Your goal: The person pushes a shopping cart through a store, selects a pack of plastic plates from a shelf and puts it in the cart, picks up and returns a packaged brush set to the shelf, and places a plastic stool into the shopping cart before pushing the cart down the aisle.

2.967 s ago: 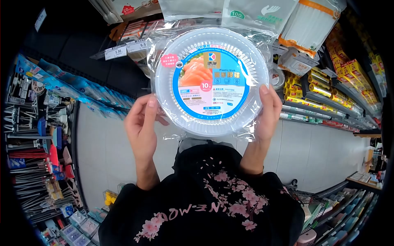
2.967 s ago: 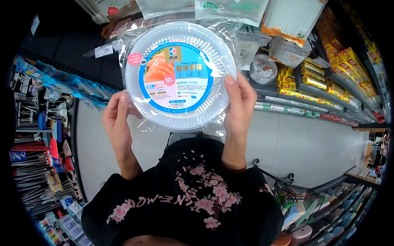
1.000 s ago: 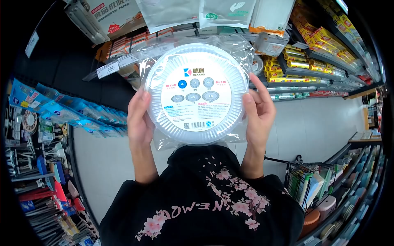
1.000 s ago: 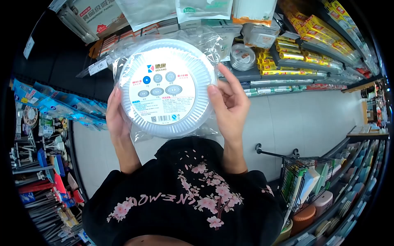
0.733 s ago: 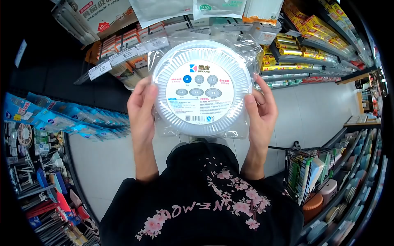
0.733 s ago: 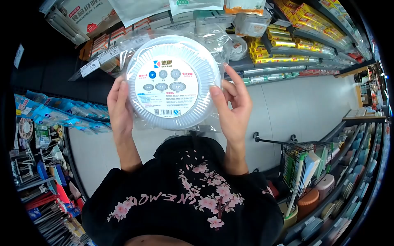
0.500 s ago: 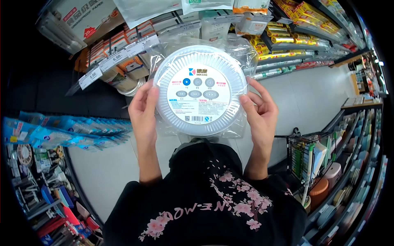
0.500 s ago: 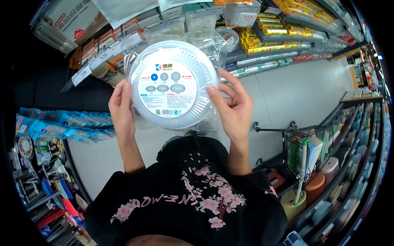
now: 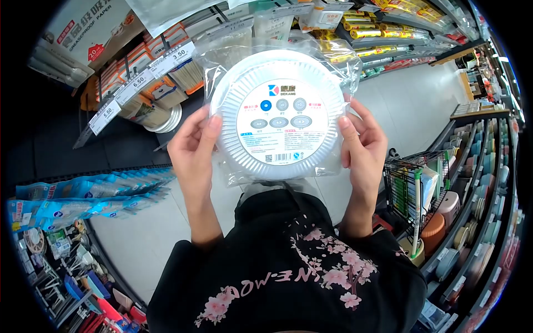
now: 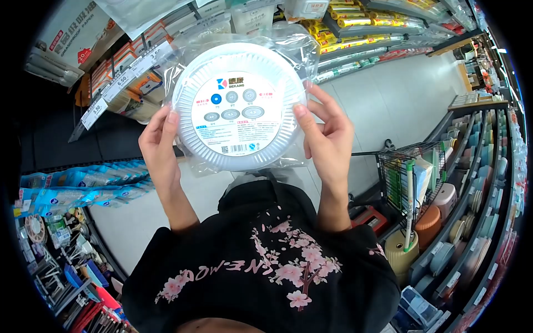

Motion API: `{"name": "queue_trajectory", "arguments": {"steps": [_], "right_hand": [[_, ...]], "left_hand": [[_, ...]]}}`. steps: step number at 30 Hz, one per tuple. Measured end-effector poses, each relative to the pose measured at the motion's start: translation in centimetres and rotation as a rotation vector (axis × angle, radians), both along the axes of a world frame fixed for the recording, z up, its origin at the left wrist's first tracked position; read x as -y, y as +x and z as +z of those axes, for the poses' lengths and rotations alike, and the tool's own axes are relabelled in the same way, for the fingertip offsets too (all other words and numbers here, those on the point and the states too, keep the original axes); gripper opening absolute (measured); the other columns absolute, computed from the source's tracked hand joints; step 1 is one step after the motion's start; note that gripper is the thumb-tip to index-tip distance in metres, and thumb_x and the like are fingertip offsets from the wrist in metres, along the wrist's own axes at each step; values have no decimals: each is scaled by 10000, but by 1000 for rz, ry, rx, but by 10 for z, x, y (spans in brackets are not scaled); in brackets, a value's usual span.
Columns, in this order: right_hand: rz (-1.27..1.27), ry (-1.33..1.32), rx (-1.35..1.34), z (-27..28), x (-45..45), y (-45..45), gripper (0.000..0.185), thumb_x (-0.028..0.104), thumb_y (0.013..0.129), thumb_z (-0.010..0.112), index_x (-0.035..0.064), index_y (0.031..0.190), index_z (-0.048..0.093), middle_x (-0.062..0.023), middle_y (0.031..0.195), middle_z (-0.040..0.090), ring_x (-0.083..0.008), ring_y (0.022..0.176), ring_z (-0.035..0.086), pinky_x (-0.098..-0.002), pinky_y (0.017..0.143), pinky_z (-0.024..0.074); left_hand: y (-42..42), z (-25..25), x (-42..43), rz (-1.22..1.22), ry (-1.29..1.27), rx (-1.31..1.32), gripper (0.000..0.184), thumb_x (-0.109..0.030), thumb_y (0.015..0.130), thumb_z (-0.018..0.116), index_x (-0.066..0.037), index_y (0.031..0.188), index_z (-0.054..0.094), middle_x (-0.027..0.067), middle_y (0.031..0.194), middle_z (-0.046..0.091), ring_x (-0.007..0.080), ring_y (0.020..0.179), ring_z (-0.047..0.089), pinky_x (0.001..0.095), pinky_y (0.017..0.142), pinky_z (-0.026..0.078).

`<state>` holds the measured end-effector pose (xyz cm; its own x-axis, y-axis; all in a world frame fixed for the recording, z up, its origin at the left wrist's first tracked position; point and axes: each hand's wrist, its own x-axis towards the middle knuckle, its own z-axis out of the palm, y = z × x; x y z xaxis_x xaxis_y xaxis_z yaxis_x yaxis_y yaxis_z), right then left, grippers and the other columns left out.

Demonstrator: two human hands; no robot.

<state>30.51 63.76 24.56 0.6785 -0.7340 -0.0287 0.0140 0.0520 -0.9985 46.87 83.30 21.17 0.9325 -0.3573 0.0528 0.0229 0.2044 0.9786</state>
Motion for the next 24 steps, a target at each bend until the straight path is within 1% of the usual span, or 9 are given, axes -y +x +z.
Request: {"name": "queue_trajectory", "arguments": {"steps": [2,7,10,12,15,19,21,22,24], "right_hand": [[-56,-26,-23,-2,1,-4,455,100,919,680,-54,1319,528,-155,1049,709,20,444,440,-164,355,275],[-94,-11,17,-8,9,-24,451,100,917,681,-57,1312,531,-143,1029,711,18,451,452,-163,358,287],[-130,18,46,-6,20,-42,456,94,914,681,-63,1313,522,-137,1016,709,11,447,454,-168,352,287],[-148,28,57,-5,28,-57,458,90,914,679,-67,1313,516,-135,1009,708,6,444,457,-171,349,288],[-172,41,102,-4,43,-79,459,80,914,675,-80,1310,506,-144,1017,703,-6,439,466,-176,347,293],[-202,71,140,-7,65,-116,456,72,913,672,-88,1306,506,-160,1029,697,-18,435,475,-179,346,297],[-221,83,161,-9,75,-135,454,70,913,670,-88,1305,506,-166,1034,696,-22,433,480,-180,346,298],[-231,99,171,-10,80,-144,452,67,914,667,-90,1306,506,-168,1031,695,-27,430,483,-184,348,305],[-262,109,187,-12,93,-164,450,64,915,664,-91,1306,506,-170,1028,695,-32,427,486,-188,350,311]], "left_hand": [[-2,0,0,-4,17,15,350,-144,907,717,75,1169,641,41,908,685,44,758,578,167,639,412],[-13,10,16,-31,31,41,364,-147,899,726,75,1176,646,37,902,688,39,732,570,164,616,402],[-26,14,30,-70,41,51,361,-129,890,732,82,1171,650,60,910,698,51,743,595,169,630,429],[-39,14,44,-52,-7,64,365,-111,883,736,93,1172,646,96,932,708,74,778,627,181,660,462],[-55,16,64,-71,-3,65,361,-99,882,732,104,1167,643,120,960,712,95,807,646,197,693,486],[-85,22,92,-129,10,112,352,-94,883,730,100,1164,647,119,962,710,102,810,645,199,714,490],[-100,25,108,-128,10,126,346,-104,884,731,94,1158,655,121,969,709,105,835,642,208,753,491],[-108,26,115,-141,10,133,346,-104,884,731,94,1158,655,121,969,709,105,835,642,208,753,491],[-124,30,130,-161,66,163,346,-117,883,735,87,1153,663,120,971,708,107,857,639,217,785,488]]}}
